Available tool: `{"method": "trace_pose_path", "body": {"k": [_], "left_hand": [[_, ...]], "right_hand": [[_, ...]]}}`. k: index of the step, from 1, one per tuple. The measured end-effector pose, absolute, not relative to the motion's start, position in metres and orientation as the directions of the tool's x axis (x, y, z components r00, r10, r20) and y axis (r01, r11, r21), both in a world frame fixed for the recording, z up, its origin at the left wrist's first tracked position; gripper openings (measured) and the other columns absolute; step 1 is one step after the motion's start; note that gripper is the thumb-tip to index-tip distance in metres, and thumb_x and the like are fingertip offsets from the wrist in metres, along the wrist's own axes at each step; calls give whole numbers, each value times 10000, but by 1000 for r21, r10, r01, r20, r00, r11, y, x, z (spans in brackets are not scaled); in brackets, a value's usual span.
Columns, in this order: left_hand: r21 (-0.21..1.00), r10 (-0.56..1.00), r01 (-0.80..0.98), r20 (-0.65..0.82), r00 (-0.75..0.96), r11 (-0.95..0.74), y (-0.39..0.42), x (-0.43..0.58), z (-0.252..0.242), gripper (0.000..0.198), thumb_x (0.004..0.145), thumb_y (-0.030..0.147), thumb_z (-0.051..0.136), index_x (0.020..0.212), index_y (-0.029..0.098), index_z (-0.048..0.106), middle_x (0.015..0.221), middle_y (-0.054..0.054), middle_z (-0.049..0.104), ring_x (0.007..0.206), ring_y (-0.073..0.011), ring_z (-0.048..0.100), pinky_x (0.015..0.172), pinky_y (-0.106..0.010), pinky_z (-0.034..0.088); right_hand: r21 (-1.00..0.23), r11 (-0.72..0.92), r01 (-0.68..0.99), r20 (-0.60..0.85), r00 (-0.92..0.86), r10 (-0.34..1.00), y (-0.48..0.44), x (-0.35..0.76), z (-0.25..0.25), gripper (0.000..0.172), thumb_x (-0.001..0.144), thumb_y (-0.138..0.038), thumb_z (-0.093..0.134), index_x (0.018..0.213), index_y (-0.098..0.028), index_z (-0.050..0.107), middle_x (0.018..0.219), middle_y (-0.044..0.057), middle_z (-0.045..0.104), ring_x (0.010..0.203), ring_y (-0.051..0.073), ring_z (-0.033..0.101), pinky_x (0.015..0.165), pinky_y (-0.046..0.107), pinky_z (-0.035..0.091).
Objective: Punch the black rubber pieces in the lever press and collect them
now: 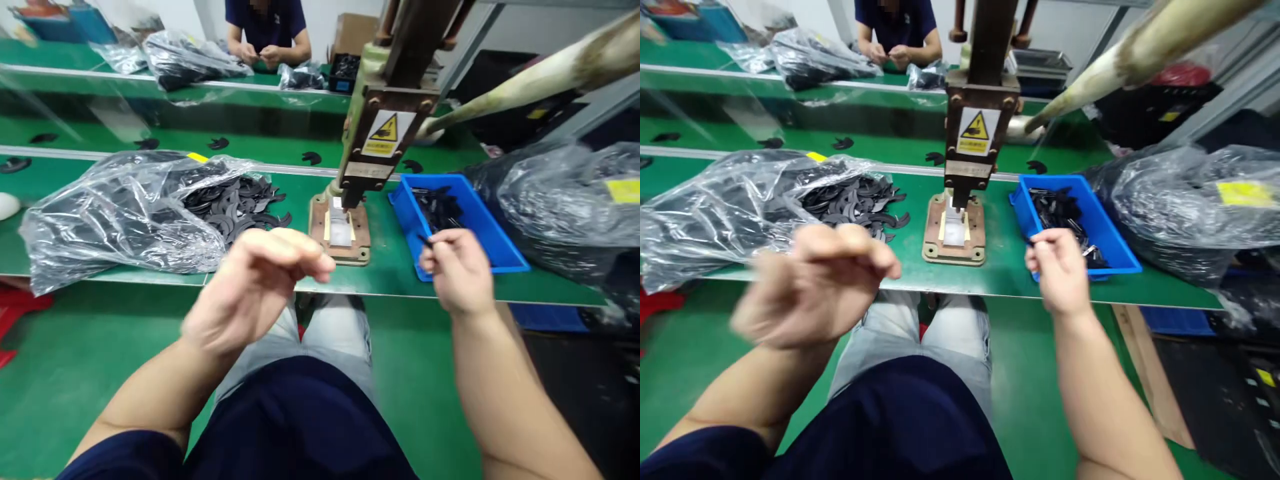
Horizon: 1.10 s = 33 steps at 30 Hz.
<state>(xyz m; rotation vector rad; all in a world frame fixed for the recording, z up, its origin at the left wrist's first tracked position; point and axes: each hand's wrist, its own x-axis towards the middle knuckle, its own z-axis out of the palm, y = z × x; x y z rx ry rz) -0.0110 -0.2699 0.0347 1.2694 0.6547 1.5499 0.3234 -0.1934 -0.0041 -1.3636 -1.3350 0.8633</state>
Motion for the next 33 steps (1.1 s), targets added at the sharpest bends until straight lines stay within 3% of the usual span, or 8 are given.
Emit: {"method": "trace_pose_path", "body": {"k": [3,6,14,26,30,33], "left_hand": [[936,918,-142,344,197,-321,-249,8,4,288,992,426,658,1203,234,698,1162,-92,679,1035,-218,705,909,-378,593],[945,921,72,291,258,-318,-244,14,-30,352,966,322,706,1301,218,673,1189,-102,656,1000,-184,695,921,-349,579],[941,924,156,247,290,-301,-259,13,-57,326,962,232,690,1288,219,691,1115,-80,721,921,-168,711,879,-328,588],[969,951,139,162,263,-204,-259,13,-55,234,962,297,697,1166,191,744,1113,-96,748,999,-200,714,904,-343,587],[1000,947,0,-26,321,28,-254,13,-54,262,972,415,690,1039,163,714,956,-80,752,874,-180,705,832,-337,575],[965,878,-121,-156,452,234,-249,13,-58,332,889,451,788,895,161,627,787,-27,700,726,-135,662,699,-279,538]], "right_hand": [[-998,60,37,60,-8,998,-215,275,-25,280,934,-511,614,990,-244,548,711,-38,529,615,86,494,587,256,383],[-993,-18,-113,-4,-127,992,-233,239,-44,267,955,-506,581,967,-242,542,706,-45,470,614,78,455,582,248,355],[-963,-155,-222,-91,-274,957,-241,210,-74,262,964,-496,582,961,-236,548,697,-52,434,625,80,435,601,255,341],[-982,-144,-120,-101,-307,946,-241,210,-77,303,982,-535,524,958,-233,512,685,-64,415,599,77,399,586,253,331],[-997,-70,15,-71,-348,935,-241,214,-66,283,990,-517,521,972,-236,549,716,-44,482,645,96,443,620,267,378],[-991,21,130,-36,-425,904,-242,216,-51,242,974,-472,576,964,-234,615,825,-3,609,755,120,540,722,296,441]]}}
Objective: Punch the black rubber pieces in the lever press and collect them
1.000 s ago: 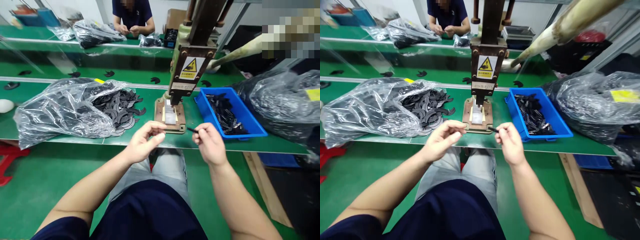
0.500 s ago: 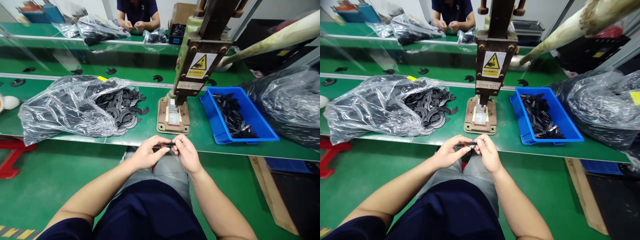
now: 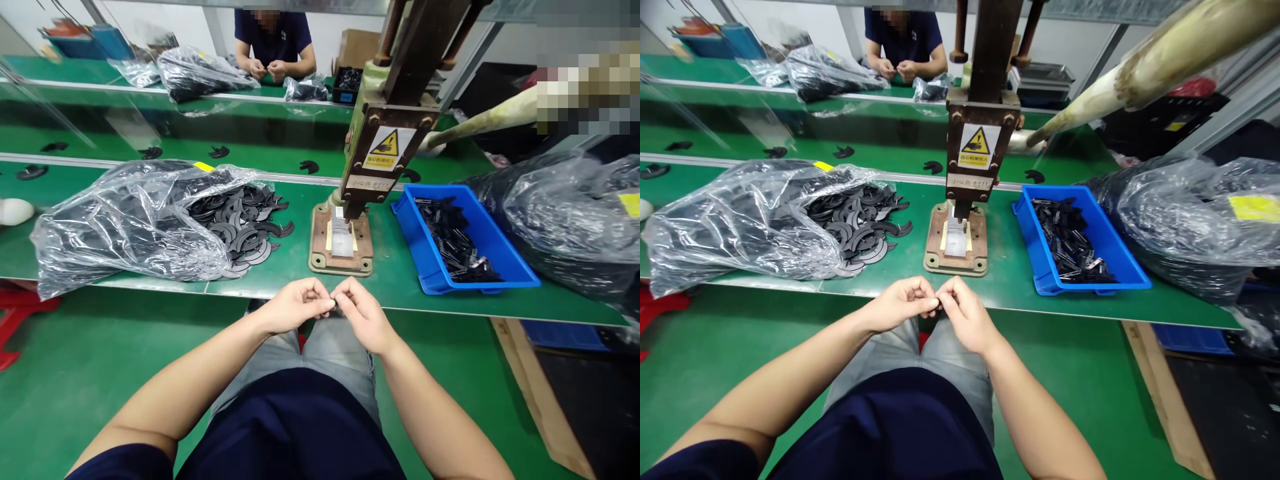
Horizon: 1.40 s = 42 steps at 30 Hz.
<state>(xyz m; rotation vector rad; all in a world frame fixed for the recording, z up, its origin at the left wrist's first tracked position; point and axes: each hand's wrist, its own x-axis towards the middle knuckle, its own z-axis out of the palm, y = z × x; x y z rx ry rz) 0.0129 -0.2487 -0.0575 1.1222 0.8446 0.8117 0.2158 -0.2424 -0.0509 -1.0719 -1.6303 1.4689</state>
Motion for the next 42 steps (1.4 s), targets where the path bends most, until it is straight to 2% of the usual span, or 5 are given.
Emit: {"method": "trace_pose_path", "body": {"k": [6,12,19,26,42], "left_hand": [[969,872,-147,-107,477,199,-216,8,-59,465,797,437,868,1107,172,645,826,-7,696,681,-123,682,687,-281,564],[962,974,183,178,139,-202,-135,5,-57,274,890,417,751,987,169,683,903,-44,757,790,-163,720,773,-305,582],[603,849,598,354,392,-528,-86,16,-50,170,980,264,627,1018,197,779,1084,-64,789,1013,-207,714,965,-330,537],[522,791,595,373,485,-611,-80,19,-49,206,997,235,592,1037,180,786,1106,-84,779,1094,-222,694,1029,-356,522],[302,894,844,219,392,-444,-57,-59,-18,267,974,262,590,1156,185,770,1213,-103,759,1150,-275,652,1087,-429,471]], "right_hand": [[-943,173,284,61,-364,929,-220,247,-23,263,969,-439,597,1145,-251,651,895,4,658,799,124,592,757,297,469],[-745,626,230,667,214,714,-153,305,81,270,971,-412,604,1108,-187,661,860,12,625,770,94,623,723,272,473],[-501,865,33,865,-10,502,-148,270,195,480,969,-590,447,1037,-183,692,953,-11,635,976,150,714,874,379,498],[-423,900,102,906,45,421,-163,260,152,197,873,-321,725,762,-201,614,688,9,605,630,132,605,671,363,539],[-404,834,375,913,219,343,-180,258,35,292,770,-436,683,550,-306,541,554,-17,581,630,232,646,892,650,566]]}}
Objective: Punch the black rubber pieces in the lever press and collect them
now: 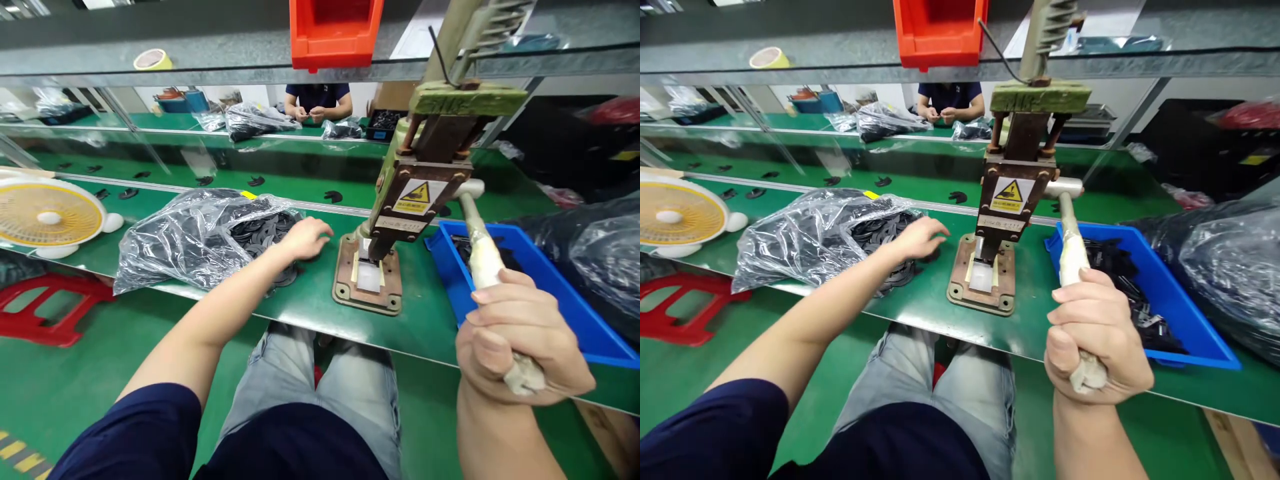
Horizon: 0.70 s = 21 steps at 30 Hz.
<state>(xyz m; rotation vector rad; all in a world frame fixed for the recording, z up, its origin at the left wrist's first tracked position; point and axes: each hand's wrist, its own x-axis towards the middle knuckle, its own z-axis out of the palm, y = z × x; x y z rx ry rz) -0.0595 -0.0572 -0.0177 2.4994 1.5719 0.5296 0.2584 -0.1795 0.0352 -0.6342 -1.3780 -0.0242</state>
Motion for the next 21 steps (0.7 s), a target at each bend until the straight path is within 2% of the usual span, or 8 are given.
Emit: {"method": "trace_pose_path", "body": {"k": [3,6,9,11,14,18,21], "left_hand": [[187,907,887,89,412,-421,-54,-98,-6,261,930,319,646,1119,194,776,1174,-94,756,1147,-289,624,1075,-421,452],[125,894,888,-9,448,-443,-65,-112,-8,331,859,406,736,1126,212,768,1229,-101,723,1171,-303,591,1070,-413,435],[79,910,910,-55,412,-407,-78,-105,-21,464,797,513,791,1126,189,754,1254,-138,693,1194,-335,562,1056,-433,431],[59,925,926,-54,375,-372,-81,-97,-30,481,814,544,772,1112,168,747,1252,-159,682,1202,-349,550,1050,-452,429],[73,936,936,-50,348,-345,-76,-85,-38,380,850,492,744,1058,174,743,1247,-149,678,1203,-339,547,1045,-456,427],[118,924,920,-41,380,-373,-67,-75,-40,269,824,428,764,952,196,718,1181,-127,695,1182,-330,560,1008,-444,434],[234,919,895,-12,393,-380,-68,-70,-37,173,839,361,729,866,208,654,955,-86,703,977,-273,617,855,-368,454]], "right_hand": [[-395,838,377,915,245,321,-177,257,32,378,778,-513,687,534,-291,502,517,-18,551,601,224,634,865,633,578],[-377,850,367,918,274,289,-174,256,29,377,779,-527,694,546,-292,512,513,-19,548,593,223,631,846,627,579],[-356,867,348,919,296,259,-172,254,27,325,788,-492,698,565,-304,554,523,-14,550,603,227,635,836,632,569],[-361,867,343,915,308,259,-172,254,27,316,786,-477,703,561,-306,563,527,-6,551,610,233,638,836,638,564],[-362,861,356,919,288,267,-172,254,28,392,778,-489,712,517,-289,499,520,-1,550,600,235,636,826,629,573],[-362,854,374,923,274,272,-173,254,29,456,795,-497,702,509,-259,437,527,-8,558,596,224,636,849,622,577],[-348,866,359,927,270,260,-171,255,29,449,799,-484,703,519,-252,440,531,-13,557,609,213,638,861,611,577]]}}
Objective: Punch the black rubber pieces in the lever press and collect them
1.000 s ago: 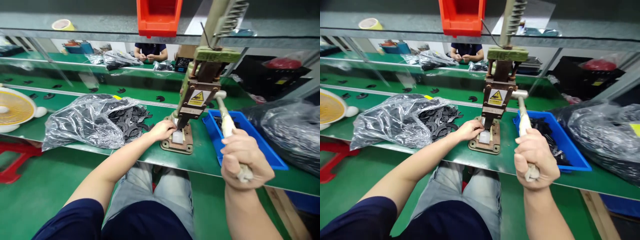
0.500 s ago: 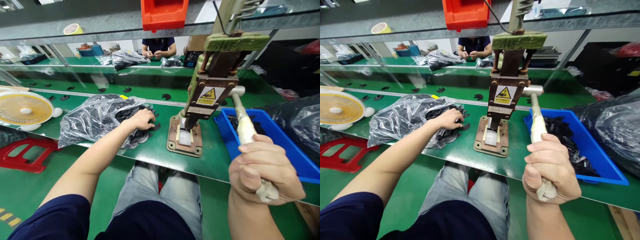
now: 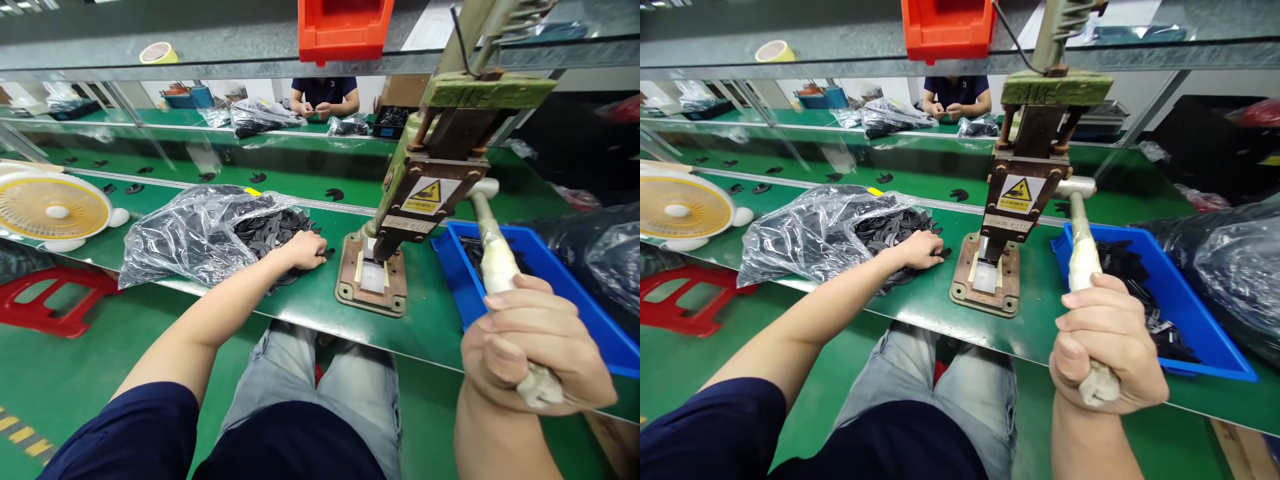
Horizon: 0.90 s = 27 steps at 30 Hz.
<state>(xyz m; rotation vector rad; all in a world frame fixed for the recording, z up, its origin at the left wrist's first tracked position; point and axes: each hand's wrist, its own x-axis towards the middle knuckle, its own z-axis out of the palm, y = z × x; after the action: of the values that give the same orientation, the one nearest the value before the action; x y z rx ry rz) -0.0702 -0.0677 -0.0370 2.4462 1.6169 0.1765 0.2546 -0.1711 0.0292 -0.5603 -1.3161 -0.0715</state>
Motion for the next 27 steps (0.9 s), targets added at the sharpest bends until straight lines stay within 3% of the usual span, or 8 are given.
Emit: {"method": "trace_pose_path", "body": {"k": [3,6,9,12,18,27], "left_hand": [[437,954,855,23,299,-278,-72,-68,-33,208,875,341,672,765,224,539,688,1,588,659,-183,530,652,-306,386],[659,973,729,24,228,-187,-77,-65,-28,328,851,323,701,690,219,434,641,36,539,589,-130,463,594,-268,346],[836,967,542,-61,247,-86,-80,-56,-27,341,777,346,813,746,203,505,659,50,565,578,-103,475,558,-235,346],[930,962,368,-100,254,0,-80,-40,-31,367,781,434,851,817,172,596,661,31,606,568,-95,527,547,-221,386],[982,967,-3,-183,179,187,-75,3,-38,415,752,300,925,940,153,585,697,16,681,522,-96,631,532,-217,508],[937,917,137,-345,200,322,-66,29,-30,316,886,238,813,786,158,524,565,19,634,419,-73,591,457,-170,506]], "right_hand": [[-296,894,336,945,238,223,-169,257,29,446,804,-478,707,529,-243,448,525,-36,546,600,186,631,851,572,584],[-292,901,321,951,199,237,-169,259,31,403,804,-442,722,555,-236,482,547,-64,562,620,163,643,861,534,587],[-310,894,323,949,168,268,-173,261,33,347,814,-409,716,591,-236,515,604,-76,609,669,159,666,904,542,590],[-308,897,319,951,141,276,-177,262,34,308,832,-391,694,616,-239,534,636,-75,632,698,159,676,931,553,590],[-293,905,308,956,107,273,-178,264,35,250,830,-323,683,647,-231,539,657,-69,638,725,161,675,925,554,583],[-292,909,297,956,87,279,-179,264,34,243,851,-327,682,668,-233,552,675,-66,652,735,169,678,925,567,585]]}}
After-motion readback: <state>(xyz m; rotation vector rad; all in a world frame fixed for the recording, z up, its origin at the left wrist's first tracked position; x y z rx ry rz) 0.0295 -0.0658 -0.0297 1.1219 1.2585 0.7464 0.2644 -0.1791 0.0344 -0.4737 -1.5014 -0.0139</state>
